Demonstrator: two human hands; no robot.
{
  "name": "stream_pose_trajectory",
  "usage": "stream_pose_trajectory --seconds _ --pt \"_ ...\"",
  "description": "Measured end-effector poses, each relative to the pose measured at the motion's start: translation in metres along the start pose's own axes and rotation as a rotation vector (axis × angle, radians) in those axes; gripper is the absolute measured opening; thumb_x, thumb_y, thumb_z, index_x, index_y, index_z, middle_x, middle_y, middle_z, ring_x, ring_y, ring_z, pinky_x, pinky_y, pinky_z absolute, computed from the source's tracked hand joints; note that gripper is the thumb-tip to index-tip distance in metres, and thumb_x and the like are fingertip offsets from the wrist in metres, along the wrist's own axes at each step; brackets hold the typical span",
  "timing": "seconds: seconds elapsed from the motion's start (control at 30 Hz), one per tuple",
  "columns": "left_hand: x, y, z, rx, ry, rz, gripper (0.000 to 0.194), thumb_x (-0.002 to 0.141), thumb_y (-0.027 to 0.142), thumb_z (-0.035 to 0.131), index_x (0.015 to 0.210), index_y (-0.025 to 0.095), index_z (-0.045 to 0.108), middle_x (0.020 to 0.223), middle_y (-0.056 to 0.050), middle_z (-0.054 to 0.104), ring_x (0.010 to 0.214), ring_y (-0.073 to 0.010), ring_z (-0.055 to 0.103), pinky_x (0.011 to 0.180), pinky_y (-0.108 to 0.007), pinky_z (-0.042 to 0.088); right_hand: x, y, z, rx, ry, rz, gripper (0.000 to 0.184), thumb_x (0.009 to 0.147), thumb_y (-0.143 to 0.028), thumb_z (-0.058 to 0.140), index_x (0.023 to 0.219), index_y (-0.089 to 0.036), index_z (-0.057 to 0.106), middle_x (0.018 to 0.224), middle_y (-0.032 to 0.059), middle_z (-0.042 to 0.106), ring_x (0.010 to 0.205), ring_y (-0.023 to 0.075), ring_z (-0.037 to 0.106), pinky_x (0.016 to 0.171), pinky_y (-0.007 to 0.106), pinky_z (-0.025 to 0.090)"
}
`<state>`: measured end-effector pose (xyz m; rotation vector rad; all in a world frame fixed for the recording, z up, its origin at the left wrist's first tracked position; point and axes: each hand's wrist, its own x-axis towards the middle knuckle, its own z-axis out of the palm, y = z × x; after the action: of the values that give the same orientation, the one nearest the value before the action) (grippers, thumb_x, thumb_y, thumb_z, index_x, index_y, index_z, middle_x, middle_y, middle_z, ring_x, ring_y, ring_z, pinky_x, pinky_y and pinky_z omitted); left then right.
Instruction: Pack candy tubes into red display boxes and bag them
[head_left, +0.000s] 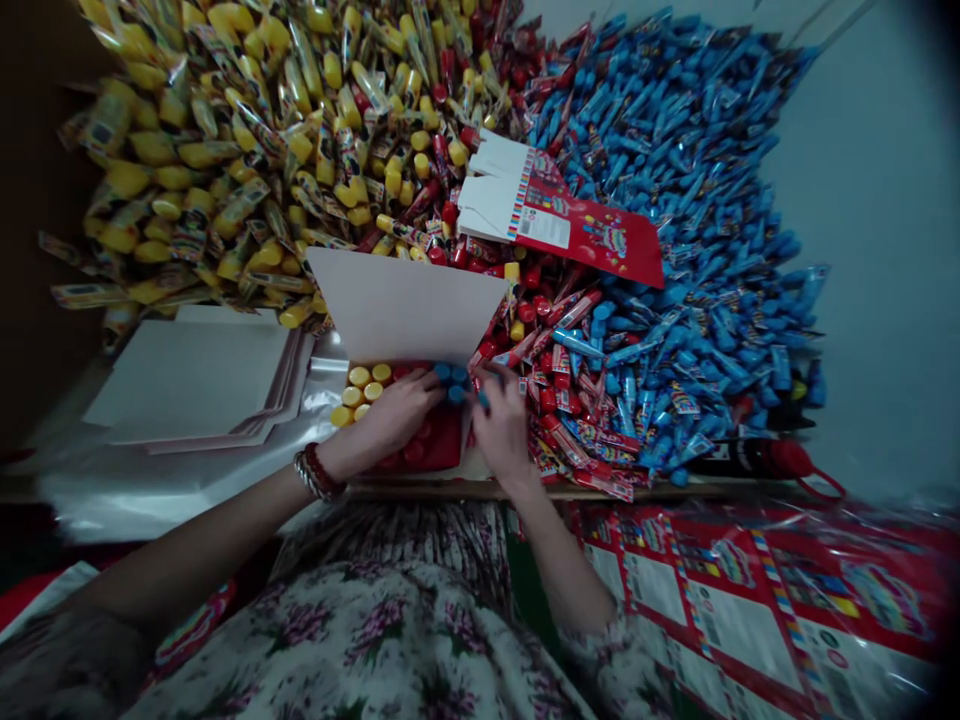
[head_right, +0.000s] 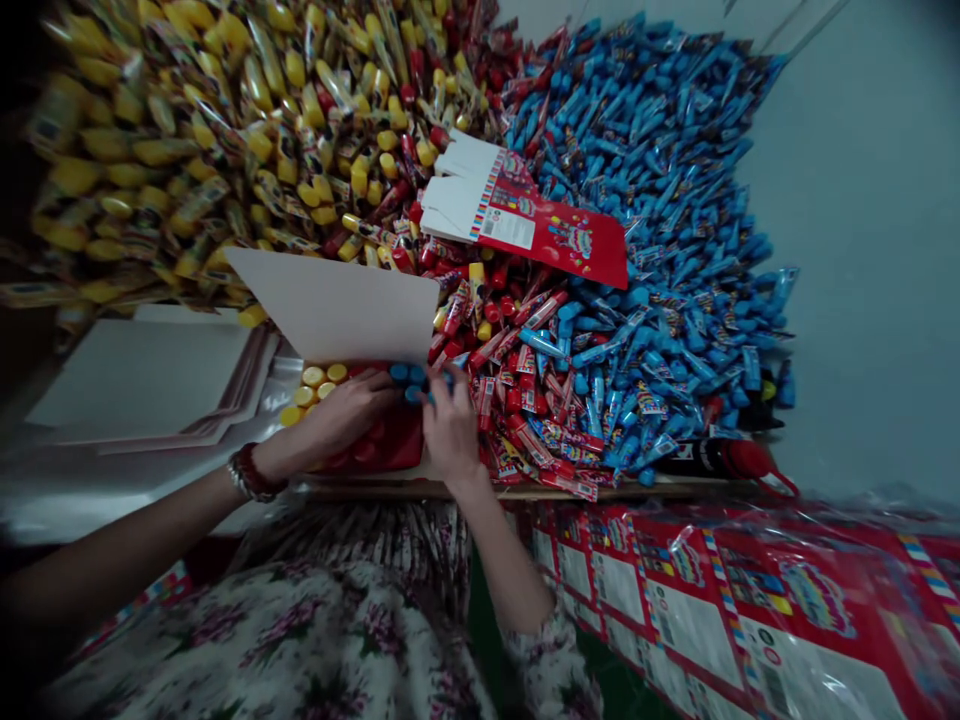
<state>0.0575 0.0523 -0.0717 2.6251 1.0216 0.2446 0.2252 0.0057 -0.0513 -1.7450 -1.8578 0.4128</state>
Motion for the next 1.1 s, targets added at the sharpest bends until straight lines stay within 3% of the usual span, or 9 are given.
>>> stream_pose_trajectory --seconds 0.1,0.17,0.23,0.33,0.4,0.47,0.7,0.8,1.1 --pt "0.0 -0.003 0.001 -0.038 0.006 -0.018 0.029 0.086 0.007 0.04 0.098 0.012 0.067 0.099 -0.011 0.061 0.094 -0.0213 0.054 0.085 -0.035 0.047 -0.021 0.008 -0.019 0.406 0.234 0.132 0.022 0.095 -0.032 0.041 0.115 -0.023 0.045 0.115 0.0083 0.058 0.083 0.0135 0.064 0.072 0.028 0.053" --pt "0.001 -0.003 -0.001 -0.028 -0.007 -0.04 0.029 0.087 0.007 0.04 0.097 0.013 0.067 0.098 -0.01 0.062 0.093 -0.0207 0.054 0.084 -0.035 0.046 -0.032 0.011 -0.024 0.63 0.171 0.211 0.017 0.096 -0.035 0.039 0.11 -0.025 0.039 0.108 0.004 0.061 0.054 0.0066 0.055 0.052 0.021 0.047" --pt "0.002 -0.001 -0.004 -0.01 -0.034 -0.049 0.029 0.087 0.008 0.04 0.095 0.012 0.068 0.097 -0.011 0.061 0.091 -0.0206 0.055 0.083 -0.035 0.047 -0.037 0.015 -0.018 0.684 0.02 0.221 0.014 0.095 -0.036 0.042 0.104 -0.025 0.038 0.103 0.0018 0.062 0.047 0.0048 0.049 0.046 0.018 0.043" --pt "0.002 0.002 -0.009 -0.019 -0.042 -0.055 0.029 0.089 0.01 0.04 0.095 0.011 0.068 0.097 -0.012 0.062 0.09 -0.0206 0.057 0.082 -0.034 0.048 -0.031 0.024 0.002 0.48 -0.114 0.155 0.012 0.093 -0.031 0.046 0.101 -0.022 0.043 0.1 0.0042 0.061 0.072 0.0113 0.061 0.065 0.024 0.051" --pt "0.001 0.002 -0.01 -0.038 -0.02 -0.048 0.028 0.09 0.011 0.041 0.097 0.013 0.068 0.098 -0.011 0.063 0.091 -0.0198 0.058 0.083 -0.033 0.049 -0.025 0.029 0.012 0.292 -0.148 0.073 0.013 0.092 -0.027 0.049 0.102 -0.02 0.047 0.108 0.008 0.057 0.097 0.0168 0.06 0.083 0.03 0.051" --pt "-0.001 0.0 -0.008 -0.052 0.018 -0.036 0.026 0.09 0.012 0.044 0.099 0.015 0.068 0.101 -0.009 0.064 0.092 -0.0192 0.059 0.084 -0.033 0.049 -0.022 0.031 0.012 0.14 -0.2 0.002 0.015 0.09 -0.023 0.051 0.105 -0.019 0.051 0.118 0.0106 0.051 0.106 0.0196 0.057 0.088 0.033 0.049" --pt "-0.006 -0.007 0.005 -0.07 0.132 -0.011 0.028 0.09 0.011 0.044 0.103 0.015 0.068 0.103 -0.01 0.067 0.094 -0.0195 0.061 0.083 -0.033 0.052 -0.023 0.029 -0.012 0.126 -0.344 -0.262 0.031 0.086 -0.003 0.045 0.11 -0.02 0.055 0.106 0.0061 0.057 0.106 0.0189 0.052 0.094 0.033 0.044" --pt "-0.006 -0.007 0.004 -0.073 0.124 -0.007 0.031 0.089 0.01 0.042 0.103 0.017 0.069 0.105 -0.009 0.067 0.093 -0.0191 0.062 0.083 -0.033 0.053 -0.019 0.026 -0.007 0.168 -0.372 -0.312 0.032 0.084 0.0 0.045 0.108 -0.018 0.054 0.105 0.0063 0.059 0.102 0.0195 0.052 0.092 0.033 0.044" --pt "-0.009 -0.011 0.008 -0.155 0.22 -0.036 0.032 0.09 0.013 0.039 0.108 0.014 0.065 0.107 -0.011 0.067 0.096 -0.0202 0.063 0.086 -0.036 0.055 0.011 0.008 0.003 -0.092 -0.545 -0.387 0.039 0.081 0.006 0.042 0.112 -0.014 0.056 0.11 0.0092 0.06 0.108 0.0197 0.053 0.092 0.03 0.043"
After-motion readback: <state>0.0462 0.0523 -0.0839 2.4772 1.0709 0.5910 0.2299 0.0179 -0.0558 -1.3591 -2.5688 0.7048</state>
